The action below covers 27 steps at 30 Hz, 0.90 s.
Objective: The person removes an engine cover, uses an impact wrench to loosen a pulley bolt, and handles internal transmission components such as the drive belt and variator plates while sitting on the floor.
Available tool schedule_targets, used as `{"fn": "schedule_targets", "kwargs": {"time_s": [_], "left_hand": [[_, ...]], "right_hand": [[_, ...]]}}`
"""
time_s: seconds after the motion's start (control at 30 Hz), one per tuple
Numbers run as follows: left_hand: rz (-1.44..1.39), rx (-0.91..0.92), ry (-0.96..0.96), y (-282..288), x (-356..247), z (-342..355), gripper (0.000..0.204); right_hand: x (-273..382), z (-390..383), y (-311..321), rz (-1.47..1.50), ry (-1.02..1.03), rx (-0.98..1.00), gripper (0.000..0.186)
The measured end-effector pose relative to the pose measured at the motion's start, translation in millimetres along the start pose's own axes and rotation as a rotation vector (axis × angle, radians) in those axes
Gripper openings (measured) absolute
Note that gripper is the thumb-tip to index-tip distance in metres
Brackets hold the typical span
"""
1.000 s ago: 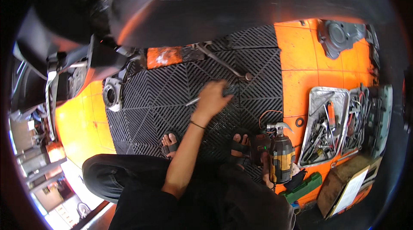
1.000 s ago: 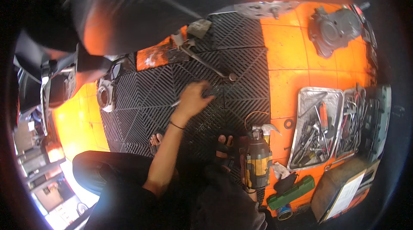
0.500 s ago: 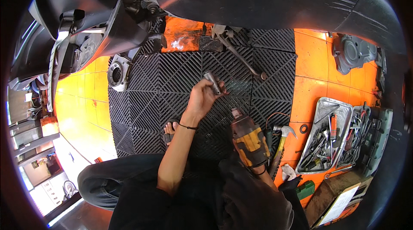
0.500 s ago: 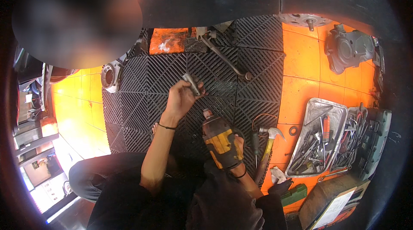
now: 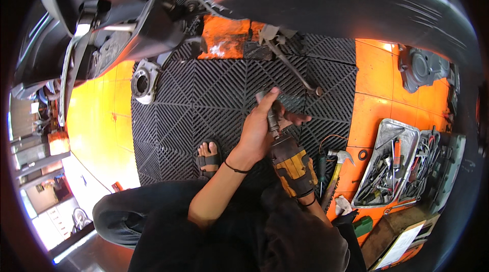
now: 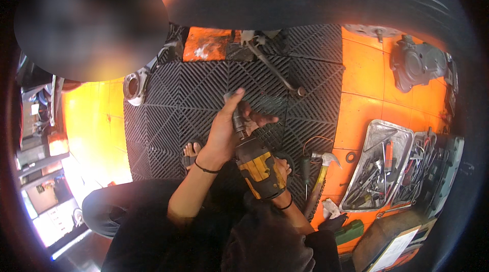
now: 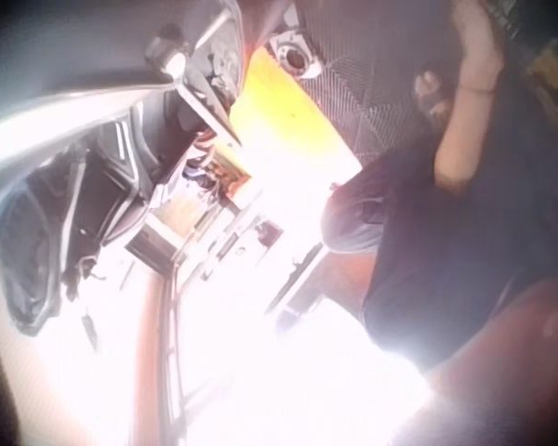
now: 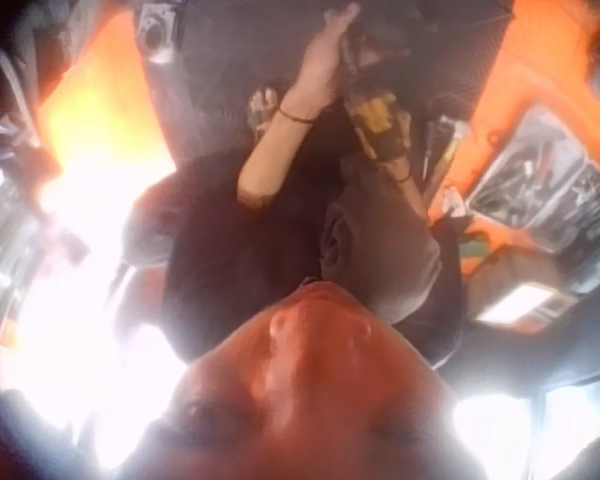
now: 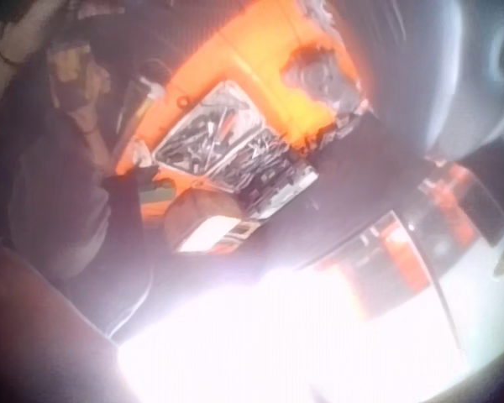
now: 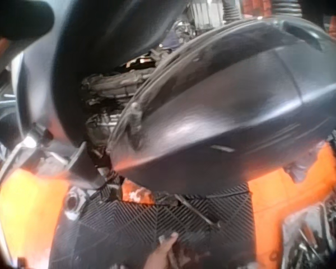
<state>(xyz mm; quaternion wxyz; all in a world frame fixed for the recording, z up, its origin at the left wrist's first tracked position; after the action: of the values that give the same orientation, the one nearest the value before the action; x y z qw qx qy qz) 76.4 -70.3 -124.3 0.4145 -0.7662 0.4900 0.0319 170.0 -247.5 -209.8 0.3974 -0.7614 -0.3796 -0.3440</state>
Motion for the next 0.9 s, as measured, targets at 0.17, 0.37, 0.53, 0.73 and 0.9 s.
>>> {"fn": "schedule_targets", "kwargs": {"time_s": [0.17, 0.37, 0.53, 0.73, 0.9], "left_hand": [[0.016, 0.07, -0.138, -6, -3, -4, 0.041], [0.251, 0.368, -0.527, -7, -14, -15, 0.043], [0.101, 0.246, -0.255, -2, -33, -16, 0.051], [0.559, 0.221, -0.467, -32, -102, 16, 0.053], [0.272, 0.239, -0.409, -55, -128, 22, 0.041]], "right_hand": [[5, -3, -7, -0.458, 0.104, 0.13, 0.036], [54, 7, -53, 0.508, -0.262, 0.483, 0.03], [30, 19, -49, -0.179, 0.067, 0.321, 0.027], [79, 91, -75, -1.623, 1.325, -0.136, 0.033], [110, 118, -109, -0.917, 1.004, -0.169, 0.024]]}}
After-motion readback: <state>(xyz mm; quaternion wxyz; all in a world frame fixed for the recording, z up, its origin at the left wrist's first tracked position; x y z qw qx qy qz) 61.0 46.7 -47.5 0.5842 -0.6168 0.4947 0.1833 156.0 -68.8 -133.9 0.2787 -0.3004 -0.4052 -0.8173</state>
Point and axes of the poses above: each hand's wrist, its own z-axis towards the middle knuckle, its own y-axis out of the back of the hand, x = y × z, the point moved 3 cm from there along z, towards the middle knuckle, and after that the axes turned 11 degrees about -x, right-handed, at the moved point
